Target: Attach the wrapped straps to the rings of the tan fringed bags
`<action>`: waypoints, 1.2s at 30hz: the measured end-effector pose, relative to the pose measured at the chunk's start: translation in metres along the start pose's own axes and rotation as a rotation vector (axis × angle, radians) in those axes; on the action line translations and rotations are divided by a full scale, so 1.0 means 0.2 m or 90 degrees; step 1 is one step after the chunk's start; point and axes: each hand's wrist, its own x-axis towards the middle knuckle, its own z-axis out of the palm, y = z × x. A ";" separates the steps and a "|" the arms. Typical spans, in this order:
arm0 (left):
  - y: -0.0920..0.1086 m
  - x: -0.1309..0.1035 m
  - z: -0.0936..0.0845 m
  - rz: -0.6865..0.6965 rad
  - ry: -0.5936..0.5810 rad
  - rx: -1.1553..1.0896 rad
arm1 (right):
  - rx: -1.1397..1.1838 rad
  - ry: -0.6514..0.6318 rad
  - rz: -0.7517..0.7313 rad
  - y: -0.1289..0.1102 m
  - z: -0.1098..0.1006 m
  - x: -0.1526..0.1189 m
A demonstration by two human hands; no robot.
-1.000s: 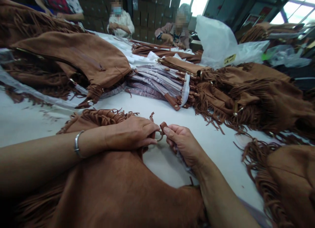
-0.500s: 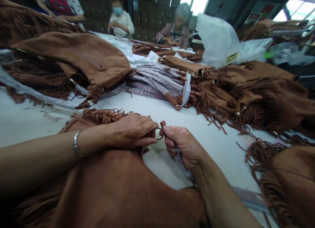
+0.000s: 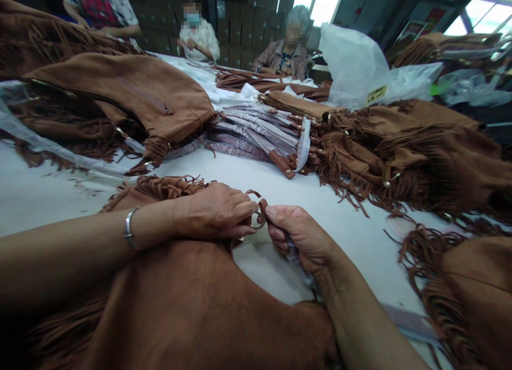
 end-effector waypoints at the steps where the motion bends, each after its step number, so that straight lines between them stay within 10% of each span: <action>1: 0.00 0.00 0.00 0.002 0.007 0.004 | -0.012 0.010 -0.005 0.00 0.00 0.00; 8: 0.00 -0.01 0.00 0.023 0.008 0.000 | -0.268 0.163 -0.154 -0.03 -0.05 -0.01; 36: -0.02 -0.04 -0.02 0.096 0.037 -0.141 | -0.351 -0.046 -0.125 -0.08 -0.05 -0.03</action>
